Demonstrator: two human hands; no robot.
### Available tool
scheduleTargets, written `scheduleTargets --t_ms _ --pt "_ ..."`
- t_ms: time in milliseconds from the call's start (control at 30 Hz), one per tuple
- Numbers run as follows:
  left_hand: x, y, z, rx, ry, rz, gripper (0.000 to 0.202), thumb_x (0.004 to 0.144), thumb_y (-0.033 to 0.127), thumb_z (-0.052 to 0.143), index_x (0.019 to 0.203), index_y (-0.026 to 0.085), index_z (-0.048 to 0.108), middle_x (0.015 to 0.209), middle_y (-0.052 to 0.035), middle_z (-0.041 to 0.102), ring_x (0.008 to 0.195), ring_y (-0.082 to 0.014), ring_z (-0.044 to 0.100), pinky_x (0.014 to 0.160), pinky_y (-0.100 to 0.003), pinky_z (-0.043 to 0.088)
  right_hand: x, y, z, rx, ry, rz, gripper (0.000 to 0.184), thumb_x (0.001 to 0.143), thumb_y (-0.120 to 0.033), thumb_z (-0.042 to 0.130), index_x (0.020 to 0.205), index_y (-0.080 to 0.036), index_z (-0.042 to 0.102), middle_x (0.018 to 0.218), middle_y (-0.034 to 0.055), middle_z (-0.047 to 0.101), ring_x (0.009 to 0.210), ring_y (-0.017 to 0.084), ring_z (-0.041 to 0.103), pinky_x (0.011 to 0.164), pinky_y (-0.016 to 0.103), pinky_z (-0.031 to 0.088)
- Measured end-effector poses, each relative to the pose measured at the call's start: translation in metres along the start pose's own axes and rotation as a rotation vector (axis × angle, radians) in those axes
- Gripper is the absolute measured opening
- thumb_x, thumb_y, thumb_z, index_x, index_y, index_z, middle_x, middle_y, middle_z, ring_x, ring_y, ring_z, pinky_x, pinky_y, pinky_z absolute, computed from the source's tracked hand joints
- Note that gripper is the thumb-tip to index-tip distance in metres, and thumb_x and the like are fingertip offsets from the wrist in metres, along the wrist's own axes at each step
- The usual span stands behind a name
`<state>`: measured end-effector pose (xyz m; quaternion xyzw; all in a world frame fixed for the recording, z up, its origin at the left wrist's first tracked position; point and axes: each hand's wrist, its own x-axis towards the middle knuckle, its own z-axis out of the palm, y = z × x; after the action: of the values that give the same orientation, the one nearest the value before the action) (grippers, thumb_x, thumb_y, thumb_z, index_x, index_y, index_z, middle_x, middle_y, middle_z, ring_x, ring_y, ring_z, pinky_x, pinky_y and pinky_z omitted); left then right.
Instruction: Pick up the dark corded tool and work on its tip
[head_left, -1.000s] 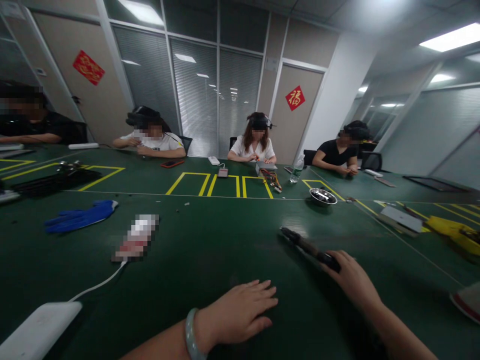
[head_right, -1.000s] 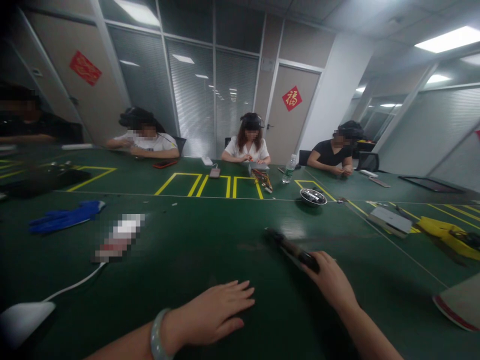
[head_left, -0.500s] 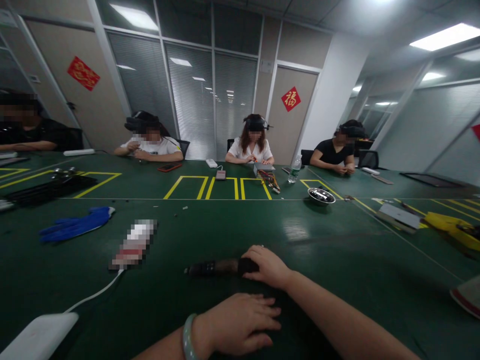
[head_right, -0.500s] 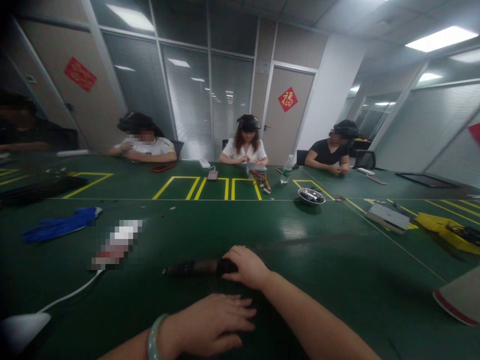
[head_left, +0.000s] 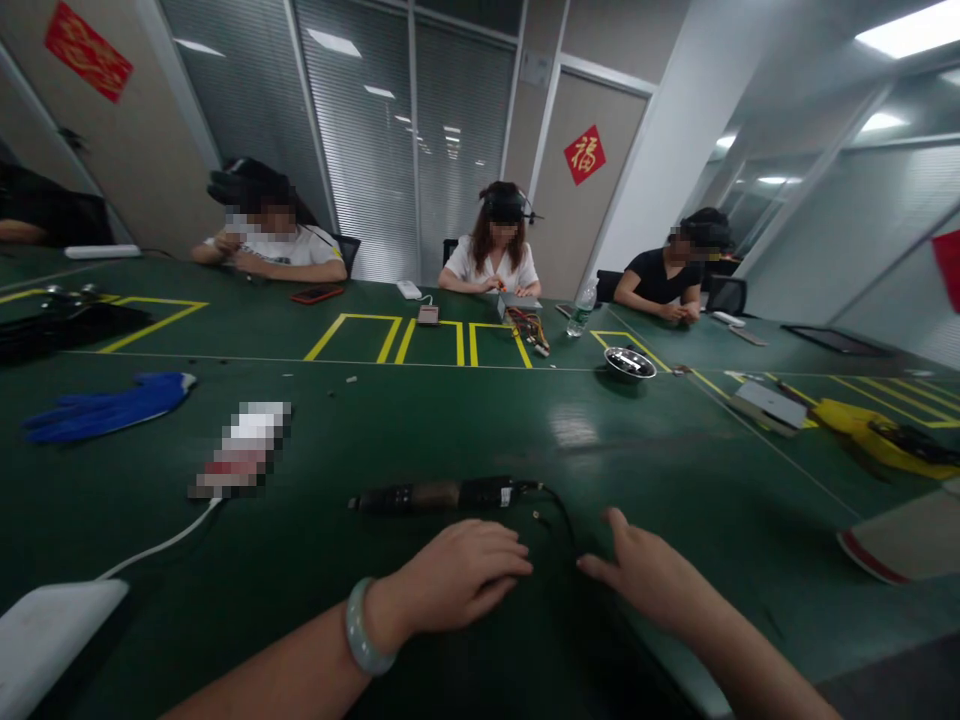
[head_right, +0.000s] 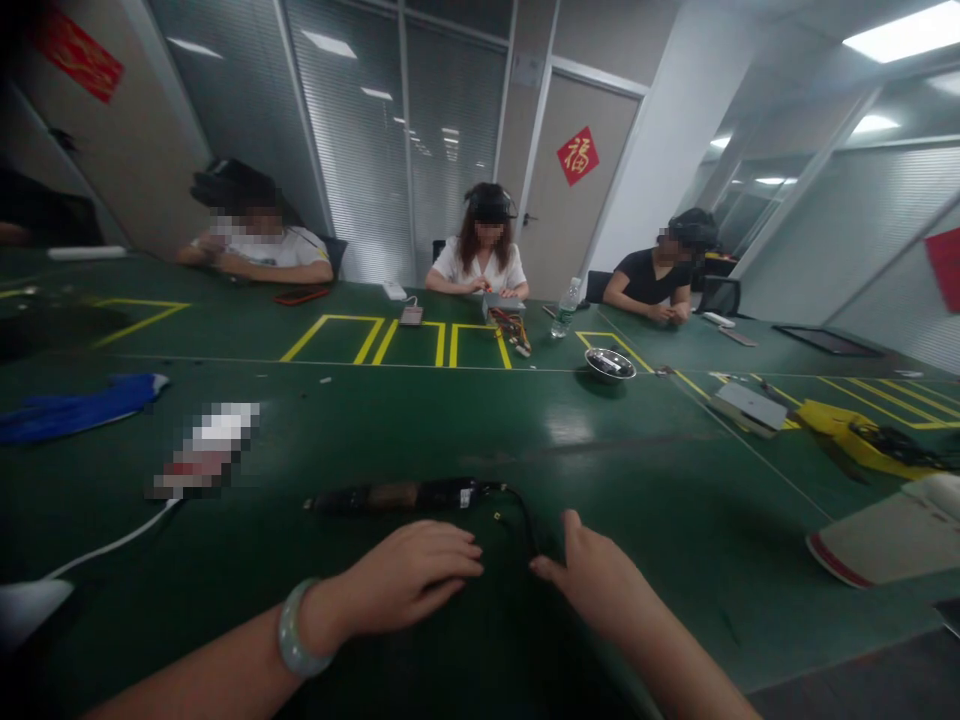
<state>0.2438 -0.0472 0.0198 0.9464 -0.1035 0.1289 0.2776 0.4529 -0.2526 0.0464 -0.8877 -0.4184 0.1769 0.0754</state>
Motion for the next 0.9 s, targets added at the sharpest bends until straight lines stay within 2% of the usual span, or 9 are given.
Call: scheduleTargets --t_ms 100,200,300,367,467,567,767,833,900 --pt "0.006 -0.001 0.001 0.095 0.134 -0.124 0.03 0.092 0.023 0.049 0.12 0.028 0.058 0.124 -0.0014 0.061 0.119 -0.0184 0.051 0.104 -0.039 0.039 -0.029 0.0 0.014 0.085 -0.062 -0.026 0.046 0.085 -0.041 0.06 0.122 -0.019 0.045 0.095 0.0077 0.067 0.088 0.023 0.065 0.071 0.029 0.043" --pt "0.017 -0.005 0.0 0.213 0.214 -0.249 0.039 0.087 0.023 0.055 0.126 0.027 0.053 0.134 -0.0032 0.053 0.126 -0.022 0.045 0.108 -0.044 0.035 -0.037 -0.02 0.021 0.165 -0.04 -0.063 0.046 0.084 -0.035 0.061 0.124 -0.023 0.042 0.089 0.0032 0.067 0.079 0.019 0.065 0.065 0.025 0.042" --pt "0.035 -0.008 -0.003 0.296 0.192 -0.285 0.045 0.085 0.025 0.058 0.13 0.025 0.048 0.139 -0.005 0.048 0.131 -0.0238 0.04 0.111 -0.046 0.031 -0.02 -0.039 0.02 0.209 -0.027 -0.097 0.042 0.084 -0.04 0.062 0.119 -0.023 0.046 0.088 0.003 0.067 0.078 0.019 0.065 0.064 0.025 0.042" --pt "0.049 -0.01 -0.003 0.331 0.131 -0.295 0.037 0.086 0.025 0.057 0.123 0.023 0.052 0.134 -0.0057 0.051 0.127 -0.0233 0.043 0.109 -0.043 0.034 -0.001 -0.047 0.017 0.135 0.002 -0.084 0.034 0.083 -0.041 0.062 0.109 -0.021 0.053 0.088 0.0059 0.067 0.078 0.021 0.065 0.063 0.026 0.042" --pt "0.07 -0.013 0.002 0.382 0.052 -0.358 0.018 0.087 0.025 0.056 0.105 0.021 0.057 0.114 -0.0056 0.06 0.111 -0.022 0.053 0.096 -0.038 0.042 0.031 -0.051 0.012 0.019 0.009 -0.107 0.013 0.08 -0.029 0.062 0.086 -0.018 0.061 0.082 0.0087 0.067 0.077 0.024 0.065 0.065 0.029 0.041" --pt "0.082 -0.018 0.011 0.414 0.048 -0.412 0.012 0.088 0.024 0.054 0.099 0.019 0.055 0.103 -0.0066 0.06 0.099 -0.0214 0.057 0.084 -0.035 0.046 0.056 -0.045 0.008 0.066 -0.043 -0.171 0.003 0.073 -0.02 0.063 0.071 -0.018 0.064 0.074 0.0061 0.067 0.075 0.022 0.065 0.065 0.027 0.042" --pt "0.083 -0.023 0.018 0.428 0.043 -0.431 0.008 0.09 0.023 0.05 0.098 0.019 0.052 0.1 -0.0056 0.059 0.091 -0.0188 0.058 0.078 -0.031 0.045 0.079 -0.023 0.016 0.307 -0.156 -0.195 0.019 0.087 -0.028 0.049 0.092 -0.018 0.064 0.078 0.0005 0.07 0.054 0.01 0.06 0.05 0.02 0.042" --pt "0.081 -0.022 0.016 0.424 0.042 -0.423 0.008 0.091 0.024 0.049 0.097 0.019 0.052 0.1 -0.0048 0.059 0.089 -0.0182 0.058 0.077 -0.03 0.046 0.082 -0.018 0.022 0.431 -0.119 -0.167 0.02 0.088 -0.029 0.049 0.097 -0.018 0.063 0.082 0.0008 0.07 0.055 0.01 0.06 0.049 0.019 0.042" --pt "0.081 -0.021 0.015 0.417 0.044 -0.418 0.008 0.091 0.024 0.049 0.097 0.019 0.052 0.099 -0.004 0.059 0.089 -0.0177 0.058 0.075 -0.029 0.046 0.083 -0.016 0.027 0.504 0.013 -0.134 0.019 0.087 -0.031 0.052 0.096 -0.018 0.064 0.08 0.0007 0.07 0.057 0.011 0.06 0.051 0.02 0.043"
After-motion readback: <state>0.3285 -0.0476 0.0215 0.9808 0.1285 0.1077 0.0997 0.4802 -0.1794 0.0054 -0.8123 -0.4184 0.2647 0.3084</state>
